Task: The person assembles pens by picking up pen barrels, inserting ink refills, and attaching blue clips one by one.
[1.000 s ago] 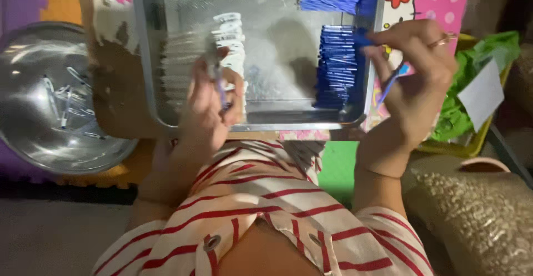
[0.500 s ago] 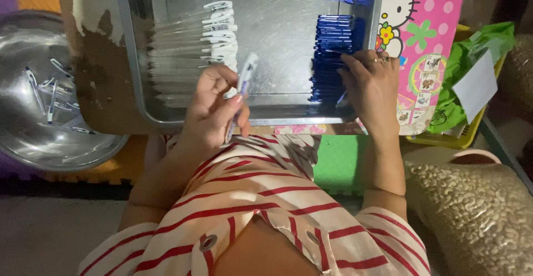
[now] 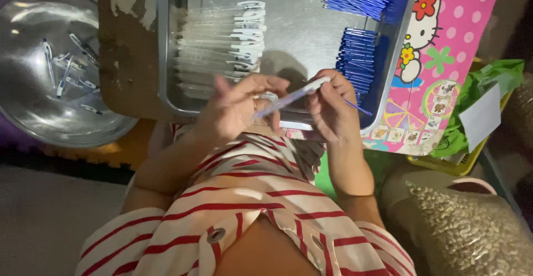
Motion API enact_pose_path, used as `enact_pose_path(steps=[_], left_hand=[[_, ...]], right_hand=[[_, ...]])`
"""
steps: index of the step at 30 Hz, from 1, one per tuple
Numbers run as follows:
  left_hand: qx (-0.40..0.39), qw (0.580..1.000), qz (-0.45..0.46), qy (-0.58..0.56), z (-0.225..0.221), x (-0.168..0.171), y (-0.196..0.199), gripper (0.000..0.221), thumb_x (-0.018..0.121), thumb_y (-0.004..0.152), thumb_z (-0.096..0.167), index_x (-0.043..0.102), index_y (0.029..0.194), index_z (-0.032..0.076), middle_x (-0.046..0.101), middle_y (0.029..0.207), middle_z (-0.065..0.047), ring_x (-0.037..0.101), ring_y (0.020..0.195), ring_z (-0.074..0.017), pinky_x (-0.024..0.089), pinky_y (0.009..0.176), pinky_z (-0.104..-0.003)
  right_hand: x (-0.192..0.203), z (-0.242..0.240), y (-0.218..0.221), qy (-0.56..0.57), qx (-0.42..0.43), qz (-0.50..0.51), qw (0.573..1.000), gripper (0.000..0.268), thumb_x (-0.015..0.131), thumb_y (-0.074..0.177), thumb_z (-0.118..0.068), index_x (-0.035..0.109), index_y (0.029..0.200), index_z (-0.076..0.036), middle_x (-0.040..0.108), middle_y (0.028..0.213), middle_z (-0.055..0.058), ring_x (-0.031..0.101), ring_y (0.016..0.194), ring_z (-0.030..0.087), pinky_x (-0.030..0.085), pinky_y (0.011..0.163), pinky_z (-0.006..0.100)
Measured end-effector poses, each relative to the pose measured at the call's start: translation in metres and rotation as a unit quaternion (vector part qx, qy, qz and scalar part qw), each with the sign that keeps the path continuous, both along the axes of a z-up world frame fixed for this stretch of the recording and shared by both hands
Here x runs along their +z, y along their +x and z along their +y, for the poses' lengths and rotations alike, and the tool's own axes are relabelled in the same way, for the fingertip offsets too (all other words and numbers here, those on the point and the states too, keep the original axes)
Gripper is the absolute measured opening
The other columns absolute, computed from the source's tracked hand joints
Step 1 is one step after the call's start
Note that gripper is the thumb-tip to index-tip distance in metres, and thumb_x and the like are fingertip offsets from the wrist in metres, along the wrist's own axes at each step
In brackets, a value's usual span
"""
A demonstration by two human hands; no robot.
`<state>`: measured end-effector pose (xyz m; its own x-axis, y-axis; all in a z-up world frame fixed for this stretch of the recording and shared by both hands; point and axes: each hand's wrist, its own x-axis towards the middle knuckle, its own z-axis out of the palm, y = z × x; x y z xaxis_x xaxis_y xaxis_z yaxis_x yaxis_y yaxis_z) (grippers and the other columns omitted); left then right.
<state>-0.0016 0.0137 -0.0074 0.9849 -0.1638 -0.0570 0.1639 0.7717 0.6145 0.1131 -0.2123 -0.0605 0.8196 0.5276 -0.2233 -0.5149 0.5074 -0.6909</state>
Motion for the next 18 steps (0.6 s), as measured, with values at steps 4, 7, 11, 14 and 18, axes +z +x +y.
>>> enact_pose_path(steps=[4, 7, 11, 14, 18], left_hand=[[0.073, 0.983, -0.094, 0.137, 0.005, 0.01, 0.002, 0.114, 0.081, 0.079, 0.07, 0.043, 0.152, -0.008, 0.055, 0.14, -0.028, 0.071, 0.105, -0.0338, 0.058, 0.1, -0.05], [0.229, 0.885, -0.154, 0.376, 0.012, 0.039, 0.011, 0.024, 0.075, 0.1, 0.002, 0.074, 0.123, 0.0, 0.071, 0.101, -0.011, 0.068, 0.091, -0.0215, 0.053, 0.082, -0.033], [0.246, 0.89, -0.117, 0.365, 0.021, 0.039, 0.011, 0.017, 0.071, 0.104, 0.006, 0.074, 0.121, 0.003, 0.07, 0.097, -0.011, 0.063, 0.086, -0.0197, 0.052, 0.08, -0.032], [0.247, 0.89, -0.093, 0.372, 0.027, 0.046, 0.009, 0.019, 0.071, 0.105, 0.015, 0.074, 0.121, 0.004, 0.069, 0.094, -0.009, 0.058, 0.084, -0.0144, 0.048, 0.076, -0.027], [0.258, 0.899, -0.099, 0.34, 0.033, 0.051, 0.008, 0.019, 0.067, 0.107, 0.014, 0.074, 0.117, 0.001, 0.067, 0.089, -0.012, 0.062, 0.085, -0.0161, 0.049, 0.076, -0.027]], right_hand=[[-0.009, 0.012, -0.019, 0.056, 0.006, 0.104, 0.993, 0.021, 0.066, 0.103, -0.007, 0.06, 0.12, 0.004, 0.069, 0.095, 0.019, 0.076, 0.083, 0.016, 0.067, 0.072, 0.022], [-0.017, 0.02, -0.026, 0.052, 0.016, 0.119, 0.991, 0.026, 0.066, 0.104, -0.008, 0.061, 0.124, 0.006, 0.072, 0.098, 0.022, 0.076, 0.081, 0.018, 0.068, 0.075, 0.02], [-0.023, 0.017, -0.023, -0.004, -0.008, 0.07, 0.997, 0.028, 0.067, 0.105, -0.015, 0.064, 0.123, 0.006, 0.074, 0.1, 0.016, 0.076, 0.082, 0.013, 0.067, 0.072, 0.016], [-0.022, 0.011, -0.028, -0.034, -0.032, 0.061, 0.997, 0.024, 0.067, 0.104, -0.01, 0.064, 0.12, 0.009, 0.074, 0.096, 0.013, 0.077, 0.08, 0.014, 0.067, 0.072, 0.016], [-0.027, 0.007, -0.03, -0.105, -0.021, -0.079, 0.991, 0.022, 0.075, 0.098, -0.005, 0.067, 0.113, 0.009, 0.069, 0.085, 0.02, 0.072, 0.064, 0.02, 0.065, 0.059, 0.027]])
